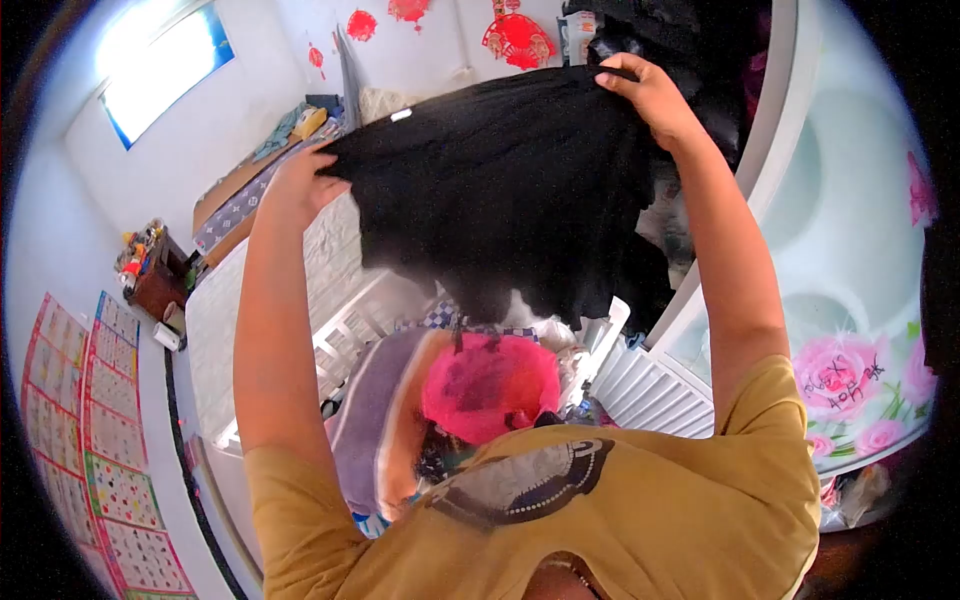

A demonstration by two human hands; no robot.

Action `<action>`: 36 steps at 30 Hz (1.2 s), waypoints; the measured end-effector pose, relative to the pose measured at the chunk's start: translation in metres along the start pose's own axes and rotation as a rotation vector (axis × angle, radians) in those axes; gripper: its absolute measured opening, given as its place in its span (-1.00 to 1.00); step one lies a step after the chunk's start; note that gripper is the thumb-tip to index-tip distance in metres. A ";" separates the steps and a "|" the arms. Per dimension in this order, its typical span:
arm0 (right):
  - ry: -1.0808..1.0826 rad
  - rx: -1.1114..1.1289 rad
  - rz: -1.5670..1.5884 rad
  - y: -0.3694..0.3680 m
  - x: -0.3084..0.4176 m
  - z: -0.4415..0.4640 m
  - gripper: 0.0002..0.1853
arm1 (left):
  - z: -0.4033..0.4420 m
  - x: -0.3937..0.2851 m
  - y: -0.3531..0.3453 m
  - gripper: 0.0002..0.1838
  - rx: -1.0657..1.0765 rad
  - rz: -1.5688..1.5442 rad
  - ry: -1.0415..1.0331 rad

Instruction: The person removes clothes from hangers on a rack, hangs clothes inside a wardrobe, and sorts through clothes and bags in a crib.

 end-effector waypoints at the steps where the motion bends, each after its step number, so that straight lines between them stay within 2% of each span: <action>1: -0.006 -0.036 0.031 0.000 -0.001 0.001 -0.80 | -0.005 -0.005 -0.010 -0.61 0.038 -0.137 -0.001; 3: 0.019 -0.023 0.103 -0.002 -0.002 0.004 -0.81 | -0.003 -0.006 -0.019 -0.64 0.009 -0.390 0.031; 5: 0.116 -0.079 -0.033 0.002 -0.003 0.012 -0.81 | -0.012 -0.014 -0.033 -0.67 -0.071 -0.361 0.020; 6: 0.079 -0.077 -0.012 0.002 -0.005 0.013 -0.81 | -0.013 -0.016 -0.037 -0.69 -0.108 -0.346 0.016; 9: -0.008 -0.034 0.039 0.000 0.003 0.008 -0.78 | 0.008 -0.016 -0.036 -0.69 -0.144 -0.279 -0.170; 11: -0.022 0.053 0.060 -0.001 0.009 0.005 -0.74 | 0.017 -0.020 -0.020 -0.72 -0.281 0.237 -0.381; 13: -0.149 0.172 0.112 -0.004 0.012 -0.006 -0.63 | -0.007 -0.032 -0.033 -0.72 -0.413 0.849 -0.765; 15: -0.218 0.289 0.162 -0.003 0.007 -0.012 -0.57 | -0.031 -0.038 -0.045 -0.67 -0.392 0.971 -0.733; 17: -0.257 0.233 0.229 0.000 0.006 -0.021 -0.60 | -0.047 -0.044 -0.055 -0.63 -0.342 1.121 -0.662; 18: -0.269 0.187 0.260 0.002 0.005 -0.023 -0.62 | -0.045 -0.043 -0.054 -0.60 -0.332 1.186 -0.549; 22: -0.255 -0.020 0.311 0.017 -0.007 -0.017 -0.73 | -0.049 -0.041 -0.038 -0.65 -0.403 1.304 -0.794; 25: -0.140 -0.017 0.281 0.026 -0.018 -0.005 -0.76 | -0.046 -0.037 -0.019 -0.69 -0.478 1.372 -0.754; 29: -0.046 -0.069 0.160 0.020 -0.012 -0.006 -0.79 | -0.042 -0.036 -0.002 -0.72 -0.560 1.361 -0.790; 34: -0.001 -0.026 0.141 0.010 -0.024 0.004 -0.80 | -0.028 -0.037 0.018 -0.71 -0.545 1.233 -0.732; 36: 0.004 -0.045 0.132 0.003 -0.028 0.005 -0.79 | -0.019 -0.029 0.029 -0.74 -0.484 0.900 -0.556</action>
Point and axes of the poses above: each hand's wrist, its own z-axis towards the middle knuckle, its own y-axis out of the back of the hand, x = y × z, the point moved 6 cm from there along z, towards the middle knuckle, and after that the axes turned 4 degrees about z, right-handed, at the moved point
